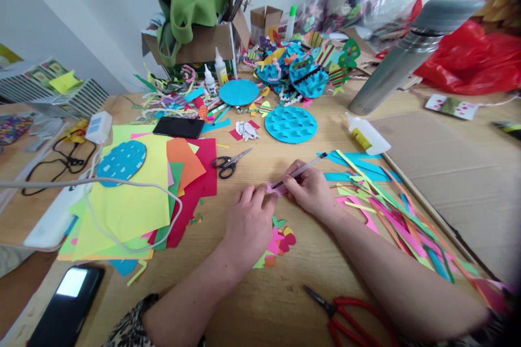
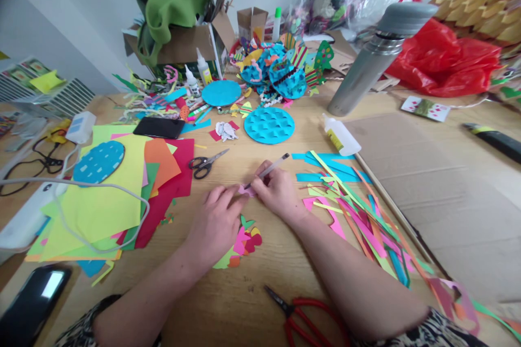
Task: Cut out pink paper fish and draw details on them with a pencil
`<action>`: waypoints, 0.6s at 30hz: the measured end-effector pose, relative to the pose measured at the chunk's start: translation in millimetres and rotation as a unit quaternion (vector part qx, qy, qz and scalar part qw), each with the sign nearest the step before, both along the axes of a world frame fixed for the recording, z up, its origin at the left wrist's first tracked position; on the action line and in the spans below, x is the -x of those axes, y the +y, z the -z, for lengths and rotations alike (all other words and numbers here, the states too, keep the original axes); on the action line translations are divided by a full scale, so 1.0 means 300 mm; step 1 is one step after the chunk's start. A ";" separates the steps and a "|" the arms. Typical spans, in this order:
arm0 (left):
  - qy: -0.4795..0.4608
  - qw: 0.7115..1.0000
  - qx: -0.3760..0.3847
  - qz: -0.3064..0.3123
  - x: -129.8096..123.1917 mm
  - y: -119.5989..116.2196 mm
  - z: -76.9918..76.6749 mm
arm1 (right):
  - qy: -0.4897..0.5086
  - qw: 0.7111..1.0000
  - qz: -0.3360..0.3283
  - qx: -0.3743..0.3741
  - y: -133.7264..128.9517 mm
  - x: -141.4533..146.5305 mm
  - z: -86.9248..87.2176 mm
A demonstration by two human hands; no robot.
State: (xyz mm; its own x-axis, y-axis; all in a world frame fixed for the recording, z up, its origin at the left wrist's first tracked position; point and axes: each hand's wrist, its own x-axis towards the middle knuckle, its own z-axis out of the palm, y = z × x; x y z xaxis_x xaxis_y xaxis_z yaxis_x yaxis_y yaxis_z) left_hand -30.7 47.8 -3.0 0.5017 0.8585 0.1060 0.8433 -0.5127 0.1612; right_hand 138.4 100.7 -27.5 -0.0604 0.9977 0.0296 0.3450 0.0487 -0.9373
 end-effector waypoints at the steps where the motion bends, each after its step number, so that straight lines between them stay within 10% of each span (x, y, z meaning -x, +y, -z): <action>1: 0.001 1.000 0.002 0.000 0.000 0.000 -0.001 | 0.001 1.000 0.001 -0.001 0.000 0.000 0.000; 18: 0.000 1.000 -0.007 0.003 0.000 -0.001 0.003 | 0.001 1.000 0.005 -0.004 -0.001 -0.002 0.005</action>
State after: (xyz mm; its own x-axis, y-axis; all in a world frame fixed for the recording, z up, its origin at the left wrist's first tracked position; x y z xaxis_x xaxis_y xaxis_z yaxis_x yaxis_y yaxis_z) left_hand -30.8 47.4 -3.9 0.5067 0.8540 0.1183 0.8404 -0.5199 0.1531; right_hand 139.0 100.4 -28.9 -0.0496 0.9981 0.0373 0.3436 0.0521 -0.9377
